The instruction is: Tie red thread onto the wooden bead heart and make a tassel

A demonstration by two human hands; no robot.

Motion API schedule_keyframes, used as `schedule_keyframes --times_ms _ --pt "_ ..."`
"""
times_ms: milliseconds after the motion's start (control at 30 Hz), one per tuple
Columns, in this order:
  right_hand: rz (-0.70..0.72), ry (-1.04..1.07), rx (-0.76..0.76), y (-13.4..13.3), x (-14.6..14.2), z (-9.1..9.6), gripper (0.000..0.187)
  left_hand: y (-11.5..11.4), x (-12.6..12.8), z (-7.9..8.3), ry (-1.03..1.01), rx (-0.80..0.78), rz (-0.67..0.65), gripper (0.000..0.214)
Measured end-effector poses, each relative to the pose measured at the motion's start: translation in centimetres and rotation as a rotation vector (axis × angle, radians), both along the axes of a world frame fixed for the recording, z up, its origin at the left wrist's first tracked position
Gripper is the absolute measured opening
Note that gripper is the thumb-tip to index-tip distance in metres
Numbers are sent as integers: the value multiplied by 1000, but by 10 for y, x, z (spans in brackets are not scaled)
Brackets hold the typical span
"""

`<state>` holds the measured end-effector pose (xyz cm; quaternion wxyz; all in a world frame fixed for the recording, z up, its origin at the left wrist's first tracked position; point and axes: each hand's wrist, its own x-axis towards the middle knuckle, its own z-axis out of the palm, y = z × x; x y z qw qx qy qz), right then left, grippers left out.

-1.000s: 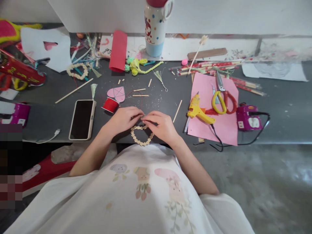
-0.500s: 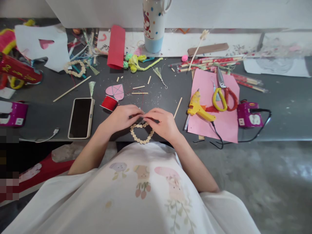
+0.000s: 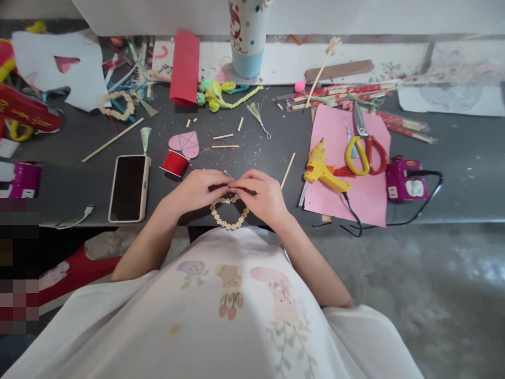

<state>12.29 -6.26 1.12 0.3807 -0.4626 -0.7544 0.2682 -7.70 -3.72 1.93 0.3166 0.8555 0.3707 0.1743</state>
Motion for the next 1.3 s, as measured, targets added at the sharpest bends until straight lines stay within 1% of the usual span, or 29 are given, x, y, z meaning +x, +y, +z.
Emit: schedule_keyframes --times_ms 167,300,367,467,567,700,867,967,1100,1200,1300 --pt "-10 39 -5 0 -2 1 9 3 -1 -2 -120 -81 22 20" --pt "-39 57 -54 0 -2 0 7 4 -1 -3 -144 -70 58 20" --pt "-46 54 -88 -1 1 0 10 3 -2 -3 -111 -45 87 21" --pt "-44 26 -127 -3 7 -2 16 1 -3 -3 -20 -54 196 22" --pt "-26 -39 -145 -7 15 -4 13 -3 -4 -1 82 -90 299 22" --pt "29 -154 -166 -13 21 -7 12 -12 -7 -1 172 -110 333 20" --pt "90 -298 -144 -17 21 -8 13 -22 -7 -2 181 -98 399 20" --pt "123 -378 -118 -18 19 -9 16 -25 -6 -2 189 -107 389 24" --pt "179 -475 -97 -18 14 -11 20 -24 -7 -4 193 -95 326 28" --pt "207 -529 -76 -18 9 -12 21 -22 -9 -5 172 -84 296 27" --pt "206 -572 -61 -16 6 -12 21 -22 -10 -4 163 -109 289 24"
